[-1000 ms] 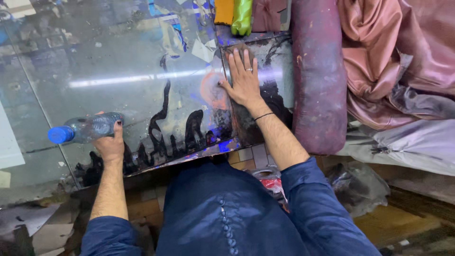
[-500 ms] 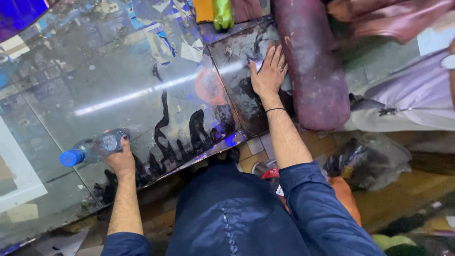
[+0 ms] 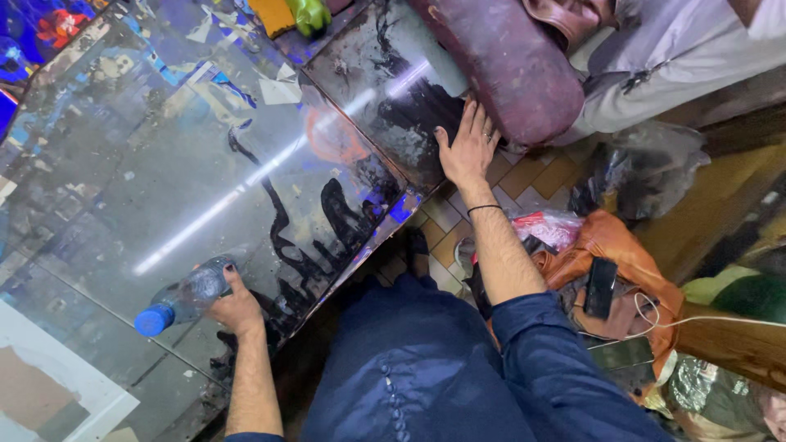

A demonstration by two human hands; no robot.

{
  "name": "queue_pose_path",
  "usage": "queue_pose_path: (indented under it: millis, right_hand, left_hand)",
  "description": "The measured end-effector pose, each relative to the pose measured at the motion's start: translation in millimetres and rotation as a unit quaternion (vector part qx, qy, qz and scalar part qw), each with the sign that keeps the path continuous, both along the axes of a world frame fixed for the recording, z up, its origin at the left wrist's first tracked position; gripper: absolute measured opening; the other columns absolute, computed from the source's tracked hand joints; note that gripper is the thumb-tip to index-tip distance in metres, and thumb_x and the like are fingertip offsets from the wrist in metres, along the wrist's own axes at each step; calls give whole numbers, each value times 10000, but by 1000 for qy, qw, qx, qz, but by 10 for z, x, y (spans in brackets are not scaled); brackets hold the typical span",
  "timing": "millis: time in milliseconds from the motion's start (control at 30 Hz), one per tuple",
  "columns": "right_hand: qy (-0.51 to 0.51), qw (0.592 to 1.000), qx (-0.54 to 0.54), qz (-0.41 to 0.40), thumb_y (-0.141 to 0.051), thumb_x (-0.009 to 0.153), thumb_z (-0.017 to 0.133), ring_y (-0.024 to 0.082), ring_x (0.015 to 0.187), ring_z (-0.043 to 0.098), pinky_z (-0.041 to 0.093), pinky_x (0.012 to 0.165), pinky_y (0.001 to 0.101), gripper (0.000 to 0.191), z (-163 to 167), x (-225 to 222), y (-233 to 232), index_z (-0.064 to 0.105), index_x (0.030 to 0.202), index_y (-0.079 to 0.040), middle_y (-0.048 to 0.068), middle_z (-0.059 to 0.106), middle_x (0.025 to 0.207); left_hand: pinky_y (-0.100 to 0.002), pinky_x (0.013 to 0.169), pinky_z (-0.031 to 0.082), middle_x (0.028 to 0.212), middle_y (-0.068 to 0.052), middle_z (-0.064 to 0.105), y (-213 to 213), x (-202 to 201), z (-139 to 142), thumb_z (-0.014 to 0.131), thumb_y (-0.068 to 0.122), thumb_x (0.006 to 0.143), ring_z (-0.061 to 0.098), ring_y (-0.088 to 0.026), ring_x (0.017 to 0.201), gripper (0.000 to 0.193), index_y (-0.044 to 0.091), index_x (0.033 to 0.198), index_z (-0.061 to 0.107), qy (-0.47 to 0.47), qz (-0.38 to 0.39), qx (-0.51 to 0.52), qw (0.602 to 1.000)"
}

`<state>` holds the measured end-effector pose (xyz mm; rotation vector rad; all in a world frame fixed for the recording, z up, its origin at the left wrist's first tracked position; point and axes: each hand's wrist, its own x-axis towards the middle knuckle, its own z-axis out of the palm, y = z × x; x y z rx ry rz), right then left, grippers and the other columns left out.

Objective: The person pours liquid from a plastic bottle onto a glass display counter and wipes the surface with a cloth. They move items aside, wipe different areas, and continue cleaning the same surface repeatedly.

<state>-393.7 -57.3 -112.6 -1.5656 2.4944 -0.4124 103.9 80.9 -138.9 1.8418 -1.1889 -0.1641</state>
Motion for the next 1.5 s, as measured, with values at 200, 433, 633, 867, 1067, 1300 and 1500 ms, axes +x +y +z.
queue_pose_path:
  millis: [200,433,633,867,1067,1300,1500]
  right_hand:
    - [46,996,-53,63,-570,955,611,486,1546,84,45,1233,645,977,-7,649,599,236,1577,83,289,177,1674]
    - [53,947,-45,313,-544,952,612,412,1577,142,71,1258,609,912,167,486,936,276,1596,5,210,227,1690]
    - [86,964,-63,242,-485,1002,618,461,1576,109,82,1242,642,912,347,56,-92,225,1636,42,231,170,1722]
    - [58,946,-69,312,-526,980,612,478,1555,85,76,1239,635,926,470,753,-768,249,1608,48,237,170,1692]
    - [33,886,-65,458,-532,958,584,438,1582,105,84,1262,615,920,450,671,82,288,1601,55,245,209,1695]
    - [77,898,-80,425,-611,933,599,484,1561,69,42,1218,676,1024,267,927,-284,228,1604,68,266,171,1688]
    - [56,877,-65,474,-661,894,597,470,1564,46,25,1219,674,1062,501,1657,-1225,248,1624,26,236,170,1699]
  left_hand:
    - [-500,1185,390,1464,-245,577,-3,-25,-51,726,230,1070,556,-384,1361,553,-52,1488,499,-31,-20,-20,999]
    - [-470,1162,405,1452,-242,562,3,-103,71,707,255,1052,566,-351,1333,601,-63,1499,460,71,-31,12,997]
    - [-451,1142,432,1385,-234,628,-18,-168,136,727,226,1037,614,-338,1272,565,-79,1457,504,54,-30,-13,998]
    - [-428,1116,454,1344,-217,663,-27,-185,200,727,192,1030,635,-337,1235,492,-64,1413,554,38,-20,-9,999]
    - [-457,1171,395,1436,-223,611,-25,-215,222,735,240,1013,560,-377,1333,502,-33,1401,570,30,-7,7,1000]
    - [-460,1219,358,1441,-217,579,-40,-269,226,722,262,1014,516,-401,1376,482,-24,1369,565,32,4,-21,999]
    - [-493,1260,342,1398,-177,608,-65,-238,271,746,231,963,526,-378,1362,388,23,1267,625,-16,11,-20,1000]
